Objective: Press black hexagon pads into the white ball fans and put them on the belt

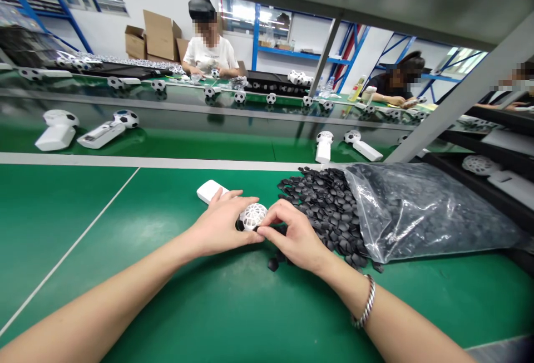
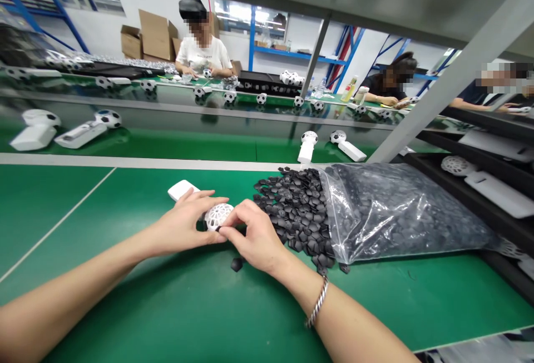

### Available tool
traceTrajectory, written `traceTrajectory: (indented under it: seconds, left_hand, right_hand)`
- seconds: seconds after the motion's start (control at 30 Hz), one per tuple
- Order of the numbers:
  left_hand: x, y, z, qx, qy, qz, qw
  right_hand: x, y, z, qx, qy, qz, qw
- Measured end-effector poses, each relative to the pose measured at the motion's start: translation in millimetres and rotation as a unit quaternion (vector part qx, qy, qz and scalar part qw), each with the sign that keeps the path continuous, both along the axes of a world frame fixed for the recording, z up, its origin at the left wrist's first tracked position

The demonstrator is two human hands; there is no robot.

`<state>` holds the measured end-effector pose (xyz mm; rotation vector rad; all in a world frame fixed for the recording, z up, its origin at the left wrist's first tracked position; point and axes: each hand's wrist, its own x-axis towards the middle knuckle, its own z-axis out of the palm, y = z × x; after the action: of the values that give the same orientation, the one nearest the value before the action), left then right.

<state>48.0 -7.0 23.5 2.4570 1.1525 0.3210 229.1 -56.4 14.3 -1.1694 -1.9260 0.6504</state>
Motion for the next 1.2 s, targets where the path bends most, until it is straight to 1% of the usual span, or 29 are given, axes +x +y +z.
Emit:
traceTrajectory:
  seconds: [0.07,0.1,0.17,0.23,0.3,0.4,0.43,0.5,0.57,0.6,0.67,0.77,0.83,0.9,1.0,1.1,1.2]
  left_hand:
    - [1,-1,-0.1,0.006,-0.005,0.007,1.0]
    - [1,-2,0.6,0.009,-0.007,0.01,1.0]
    - [2,-2,2.9,0.013,-0.014,0.015,1.0]
    - [2,-2,5.4,0.013,-0.026,0.014,0.999]
    - [1,-1,6.2,0.003,-0.039,0.011,0.999]
    - [-1,0,2.5,-0.013,-0.05,-0.002,0.999]
    - [-1,0,0.4,-0.017,-0.052,-0.006,0.999]
    - [-1,0,-3.4,-0.015,-0.051,-0.002,0.999]
    - [-1,-1,-4.6,-0.006,-0.041,0.01,0.999]
    - [-1,-1,-3.7,-0.006,-0.035,0.009,0.999]
    - [-2,-1,0.5,-0.027,-0.022,-0.015,0.999]
    - [-4,-1,8.3,-0.104,-0.012,-0.069,0.992]
    - [-3,-2,10.2,-0.139,-0.019,-0.077,0.987]
    - [0,-5,8.5,-0.146,-0.042,-0.061,0.987]
    - [5,-10,3.0,-0.136,-0.084,-0.036,0.986]
    - [6,-12,0.3,-0.136,-0.109,-0.048,0.984]
    - [2,-10,1.2,-0.151,-0.116,-0.067,0.979]
  right_hand:
    - [0,1,-1.9,-0.018,0.017,-0.026,0.999]
    - [0,2,-2.8,-0.039,0.031,-0.027,0.998]
    - [-2,2,-4.8,-0.098,0.063,-0.002,0.993]
    - [-5,1,-7.2,-0.137,0.084,0.02,0.987]
    - [-7,2,-9.8,-0.141,0.085,0.008,0.986]
    - [-2,9,-11.5,-0.141,0.093,-0.003,0.986]
    - [3,13,-11.1,-0.134,0.096,-0.012,0.986]
    - [18,24,-9.1,-0.082,0.079,-0.068,0.991]
    - [35,35,-7.3,0.007,0.018,-0.151,0.988]
    - [43,39,-7.1,0.042,-0.021,-0.181,0.982]
    - [52,43,-8.7,0.077,-0.097,-0.204,0.971]
    - [52,43,-14.1,0.071,-0.183,-0.177,0.964]
    - [46,40,-16.9,0.062,-0.228,-0.149,0.96]
    - [41,39,-17.6,0.056,-0.268,-0.13,0.953]
    - [37,37,-15.8,0.063,-0.314,-0.114,0.941]
    - [37,37,-13.4,0.086,-0.341,-0.11,0.93]
    - [38,35,-12.2,0.102,-0.327,-0.11,0.933]
